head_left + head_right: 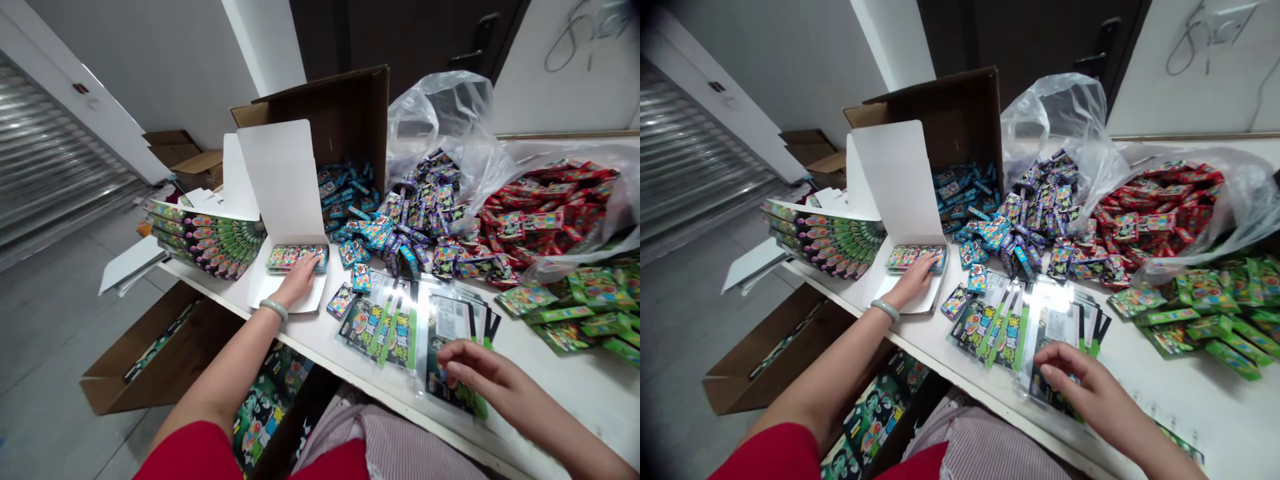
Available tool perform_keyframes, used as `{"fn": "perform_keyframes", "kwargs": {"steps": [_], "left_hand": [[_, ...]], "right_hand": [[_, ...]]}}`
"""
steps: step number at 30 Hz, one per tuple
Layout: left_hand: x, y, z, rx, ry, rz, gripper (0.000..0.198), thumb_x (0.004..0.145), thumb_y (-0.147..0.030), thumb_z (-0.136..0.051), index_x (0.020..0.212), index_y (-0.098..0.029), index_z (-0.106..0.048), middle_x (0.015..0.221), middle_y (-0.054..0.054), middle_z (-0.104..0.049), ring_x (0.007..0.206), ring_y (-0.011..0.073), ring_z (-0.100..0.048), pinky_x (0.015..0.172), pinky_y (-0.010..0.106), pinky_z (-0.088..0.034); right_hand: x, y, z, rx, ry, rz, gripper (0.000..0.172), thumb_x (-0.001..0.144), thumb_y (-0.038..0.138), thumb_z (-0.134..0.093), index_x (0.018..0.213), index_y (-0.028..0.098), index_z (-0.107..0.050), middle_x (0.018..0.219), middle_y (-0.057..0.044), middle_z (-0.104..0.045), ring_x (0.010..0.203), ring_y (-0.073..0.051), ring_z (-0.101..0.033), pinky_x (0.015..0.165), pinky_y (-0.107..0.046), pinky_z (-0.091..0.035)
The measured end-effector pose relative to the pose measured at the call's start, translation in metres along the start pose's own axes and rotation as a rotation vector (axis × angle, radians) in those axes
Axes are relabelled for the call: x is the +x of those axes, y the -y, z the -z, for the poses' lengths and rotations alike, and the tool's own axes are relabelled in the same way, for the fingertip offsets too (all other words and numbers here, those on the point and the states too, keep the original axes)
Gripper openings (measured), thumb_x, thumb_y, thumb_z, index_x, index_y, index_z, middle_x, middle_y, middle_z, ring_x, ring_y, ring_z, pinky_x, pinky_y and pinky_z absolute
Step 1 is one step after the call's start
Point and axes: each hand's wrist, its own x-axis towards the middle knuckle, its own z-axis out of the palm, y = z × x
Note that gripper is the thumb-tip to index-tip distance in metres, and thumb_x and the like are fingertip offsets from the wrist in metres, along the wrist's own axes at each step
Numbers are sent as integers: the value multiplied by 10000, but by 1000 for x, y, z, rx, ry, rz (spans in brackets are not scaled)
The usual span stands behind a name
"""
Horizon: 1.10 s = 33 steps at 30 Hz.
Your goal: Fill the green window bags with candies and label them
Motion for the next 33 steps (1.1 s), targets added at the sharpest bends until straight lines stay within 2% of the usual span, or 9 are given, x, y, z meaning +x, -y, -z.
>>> {"fn": "perform_keyframes", "kwargs": {"steps": [5, 8, 9, 12, 15, 19, 24, 29, 33], "left_hand": [[11, -25, 28, -81, -26, -9, 418, 837, -189, -505, 1253, -144, -522, 1369, 158, -497, 1319, 296, -427, 1102, 532, -351], [30, -79, 29, -234, -226, 11, 395, 868, -300, -555, 1244, -180, -536, 1235, 119, -579, 1177, 266, -537, 1038, 471, -423], [35, -103, 24, -335, -199, 16, 387, 866, -320, -575, 1233, -195, -551, 1170, 98, -612, 1075, 240, -592, 981, 432, -468], [44, -185, -4, -695, 241, -85, 313, 882, -340, -563, 1168, -214, -584, 1006, 53, -682, 899, 195, -652, 842, 359, -530], [41, -264, -44, -751, 624, -269, 270, 881, -317, -556, 1129, -217, -596, 1024, 52, -685, 911, 203, -646, 813, 359, -533], [43, -327, -92, -485, 562, -485, 331, 814, -240, -649, 1132, -177, -585, 1109, 112, -614, 1037, 273, -563, 915, 442, -475], [55, -341, -105, -256, 462, -436, 453, 750, -278, -728, 1137, -131, -546, 1067, 142, -585, 1028, 329, -528, 874, 455, -451], [50, -333, -106, -444, 588, -280, 268, 774, -241, -677, 1009, -190, -560, 866, 60, -624, 793, 244, -577, 689, 357, -442], [41, -336, -115, -692, 562, -146, 216, 706, -172, -683, 900, -203, -592, 778, 7, -591, 717, 186, -546, 650, 307, -414]], "right_hand": [[-23, -7, 16, 31, -85, 27, 290, 879, 490, -563, 972, 235, -662, 943, -52, -681, 909, -204, -631, 825, -318, -495], [-52, -27, 43, 38, -437, -7, 276, 844, 474, -601, 918, 217, -668, 918, -62, -693, 890, -212, -641, 820, -329, -506], [-63, -38, 53, 11, -598, -44, 273, 839, 467, -597, 906, 211, -661, 902, -65, -692, 868, -215, -642, 809, -341, -510], [-97, -73, 72, -225, -902, -198, 248, 840, 408, -563, 948, 198, -638, 943, -87, -679, 831, -226, -634, 784, -385, -510], [-117, -98, 71, -443, -870, -325, 289, 852, 367, -538, 1059, 182, -620, 1046, -122, -643, 834, -235, -629, 785, -416, -512], [-119, -107, 56, -515, -832, -237, 357, 862, 386, -564, 1159, 193, -607, 1100, -131, -593, 992, -269, -600, 904, -449, -489], [-119, -112, 54, -519, -848, -104, 341, 857, 386, -598, 1149, 213, -625, 1104, -124, -572, 1064, -280, -557, 963, -453, -456], [-118, -122, 67, -505, -890, -168, 369, 873, 342, -539, 1189, 161, -595, 1064, -143, -632, 988, -291, -568, 925, -478, -445], [-110, -125, 73, -375, -921, -169, 335, 857, 312, -523, 1156, 188, -608, 951, -89, -631, 877, -236, -581, 847, -402, -470]]}}
